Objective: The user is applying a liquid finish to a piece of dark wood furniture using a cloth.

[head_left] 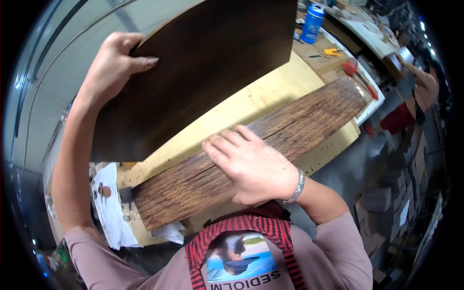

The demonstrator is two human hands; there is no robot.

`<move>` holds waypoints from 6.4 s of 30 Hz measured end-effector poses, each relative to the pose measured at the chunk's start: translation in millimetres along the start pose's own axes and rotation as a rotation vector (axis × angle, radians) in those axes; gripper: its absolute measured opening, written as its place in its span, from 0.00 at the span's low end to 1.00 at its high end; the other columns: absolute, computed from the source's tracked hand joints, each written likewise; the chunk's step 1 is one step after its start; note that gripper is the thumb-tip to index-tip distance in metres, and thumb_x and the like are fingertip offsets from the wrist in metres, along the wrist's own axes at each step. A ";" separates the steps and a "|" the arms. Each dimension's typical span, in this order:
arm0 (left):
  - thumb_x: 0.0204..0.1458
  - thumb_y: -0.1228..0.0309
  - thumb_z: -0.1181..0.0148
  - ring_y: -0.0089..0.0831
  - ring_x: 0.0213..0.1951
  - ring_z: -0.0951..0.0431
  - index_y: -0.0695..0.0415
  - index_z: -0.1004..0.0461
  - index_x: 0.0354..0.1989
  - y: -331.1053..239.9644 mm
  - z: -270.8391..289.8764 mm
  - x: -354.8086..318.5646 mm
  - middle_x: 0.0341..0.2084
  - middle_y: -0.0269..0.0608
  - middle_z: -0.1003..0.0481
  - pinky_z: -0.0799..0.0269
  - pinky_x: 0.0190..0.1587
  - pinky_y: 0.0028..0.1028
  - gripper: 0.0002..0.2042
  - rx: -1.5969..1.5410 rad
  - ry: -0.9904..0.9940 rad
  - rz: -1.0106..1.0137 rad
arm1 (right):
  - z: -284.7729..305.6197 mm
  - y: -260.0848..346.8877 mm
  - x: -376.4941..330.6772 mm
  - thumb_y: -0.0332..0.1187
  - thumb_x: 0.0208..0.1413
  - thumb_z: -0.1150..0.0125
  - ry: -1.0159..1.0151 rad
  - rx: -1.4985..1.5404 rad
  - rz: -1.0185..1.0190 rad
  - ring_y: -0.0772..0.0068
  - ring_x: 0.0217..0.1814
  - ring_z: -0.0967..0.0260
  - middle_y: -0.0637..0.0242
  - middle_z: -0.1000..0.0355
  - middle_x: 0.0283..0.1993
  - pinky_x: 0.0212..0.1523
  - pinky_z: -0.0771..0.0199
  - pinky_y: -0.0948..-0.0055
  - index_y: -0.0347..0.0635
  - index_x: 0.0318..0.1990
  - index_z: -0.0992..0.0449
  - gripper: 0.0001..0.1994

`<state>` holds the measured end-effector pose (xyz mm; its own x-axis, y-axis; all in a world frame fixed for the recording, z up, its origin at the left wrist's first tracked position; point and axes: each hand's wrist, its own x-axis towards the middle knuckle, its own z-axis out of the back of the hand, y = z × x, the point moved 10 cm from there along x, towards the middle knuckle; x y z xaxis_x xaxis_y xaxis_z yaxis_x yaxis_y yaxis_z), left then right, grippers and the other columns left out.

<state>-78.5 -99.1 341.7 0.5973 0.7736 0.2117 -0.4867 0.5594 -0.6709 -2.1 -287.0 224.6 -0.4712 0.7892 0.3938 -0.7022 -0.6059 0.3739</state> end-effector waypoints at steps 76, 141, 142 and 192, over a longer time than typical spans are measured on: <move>0.42 0.71 0.42 0.44 0.44 0.22 0.59 0.30 0.23 -10.8 -138.1 11.3 0.28 0.42 0.24 0.29 0.59 0.39 0.05 0.841 0.850 -1.356 | -6.6 4.2 -18.0 0.34 0.42 0.42 0.117 0.014 0.017 0.51 0.59 0.35 0.41 0.33 0.57 0.65 0.44 0.54 0.15 0.58 0.34 0.35; 0.44 0.80 0.45 0.60 0.55 0.26 0.63 0.23 0.52 65.2 -150.5 0.2 0.52 0.67 0.27 0.34 0.62 0.40 0.22 -0.218 0.736 -0.319 | -23.7 -19.4 17.0 0.37 0.54 0.45 0.188 -0.266 -0.121 0.65 0.54 0.29 0.67 0.27 0.53 0.56 0.29 0.61 0.46 0.52 0.22 0.18; 0.44 0.78 0.47 0.62 0.58 0.29 0.65 0.24 0.53 67.5 -148.7 4.2 0.52 0.68 0.27 0.38 0.65 0.42 0.23 -0.259 0.771 -0.258 | -23.8 -20.5 16.5 0.37 0.54 0.45 0.159 -0.245 -0.109 0.65 0.55 0.30 0.66 0.27 0.52 0.56 0.29 0.61 0.44 0.52 0.22 0.18; 0.56 0.70 0.44 0.42 0.67 0.39 0.65 0.38 0.65 116.6 -99.6 -68.7 0.64 0.50 0.37 0.49 0.70 0.36 0.27 0.053 0.357 0.078 | -20.8 -76.1 71.5 0.60 0.43 0.32 0.102 0.286 0.007 0.49 0.50 0.28 0.44 0.25 0.45 0.56 0.34 0.61 0.32 0.49 0.29 0.38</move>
<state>-112.9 -116.6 178.2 0.7375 0.6670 -0.1058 -0.5660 0.5251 -0.6355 6.6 -182.4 206.8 -0.5365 0.7822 0.3166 -0.5269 -0.6036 0.5983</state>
